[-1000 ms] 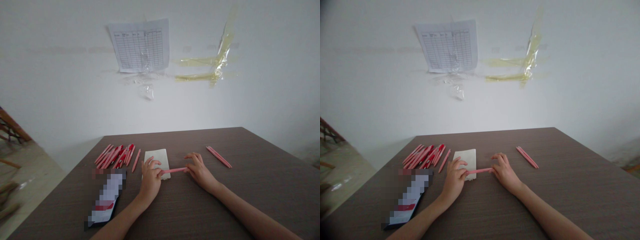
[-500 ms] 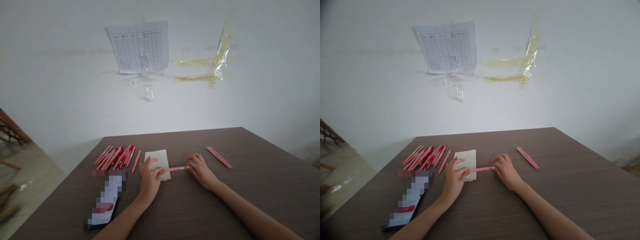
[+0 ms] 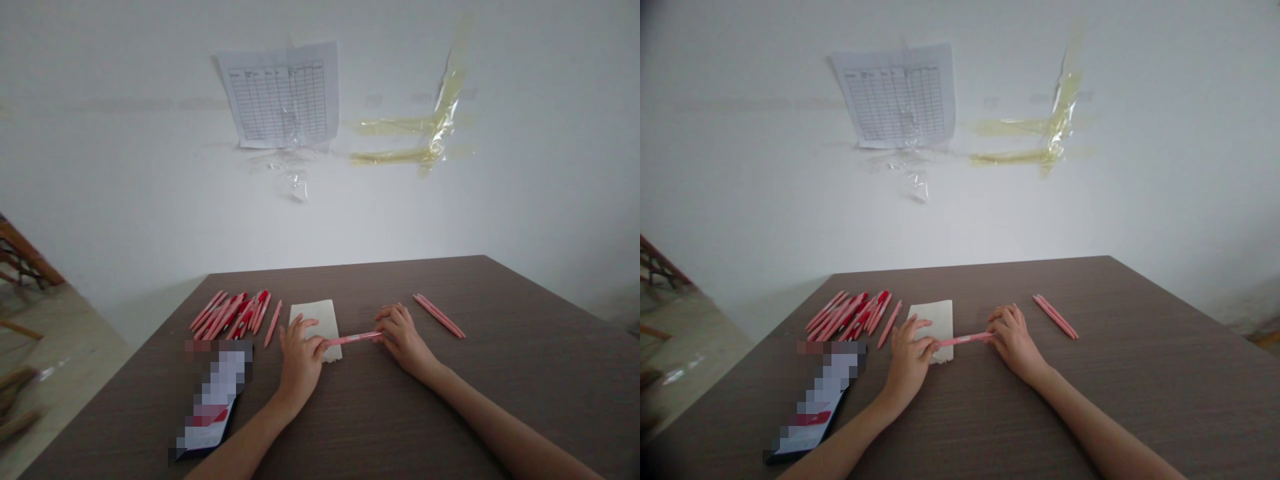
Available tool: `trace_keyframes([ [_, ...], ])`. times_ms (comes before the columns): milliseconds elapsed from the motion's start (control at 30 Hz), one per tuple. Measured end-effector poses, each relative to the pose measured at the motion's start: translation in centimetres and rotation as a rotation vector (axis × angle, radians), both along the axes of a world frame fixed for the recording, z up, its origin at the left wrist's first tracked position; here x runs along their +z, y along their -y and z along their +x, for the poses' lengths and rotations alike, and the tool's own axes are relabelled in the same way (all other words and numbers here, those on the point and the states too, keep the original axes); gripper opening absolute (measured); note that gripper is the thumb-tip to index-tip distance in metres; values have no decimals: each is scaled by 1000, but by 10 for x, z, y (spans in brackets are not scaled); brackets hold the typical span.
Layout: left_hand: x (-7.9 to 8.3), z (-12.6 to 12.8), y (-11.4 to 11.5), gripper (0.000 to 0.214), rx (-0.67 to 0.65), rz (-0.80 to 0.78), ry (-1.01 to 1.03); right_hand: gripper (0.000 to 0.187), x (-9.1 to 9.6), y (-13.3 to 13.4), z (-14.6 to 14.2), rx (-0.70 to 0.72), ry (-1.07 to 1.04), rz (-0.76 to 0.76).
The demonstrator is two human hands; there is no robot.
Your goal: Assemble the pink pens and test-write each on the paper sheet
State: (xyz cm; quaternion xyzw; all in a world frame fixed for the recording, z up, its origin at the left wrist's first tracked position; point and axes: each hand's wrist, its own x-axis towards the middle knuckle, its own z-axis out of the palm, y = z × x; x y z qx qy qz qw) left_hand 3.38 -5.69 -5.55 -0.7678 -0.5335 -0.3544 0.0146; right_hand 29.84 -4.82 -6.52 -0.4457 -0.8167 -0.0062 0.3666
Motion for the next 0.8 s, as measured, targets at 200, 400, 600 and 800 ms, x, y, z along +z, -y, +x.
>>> trace_keyframes([
  [200,-1,-1,-1,18,-11,-20,37,11,4,3,1,-8,34,-25],
  [400,-1,-1,-2,13,-28,-6,86,18,4,3,2,-18,45,-93],
  [600,-3,-1,-3,12,-28,-17,105,6,0,-1,3,-24,46,-44],
  [800,-4,-2,-4,12,-30,-15,127,7,2,0,4,-34,56,-14],
])
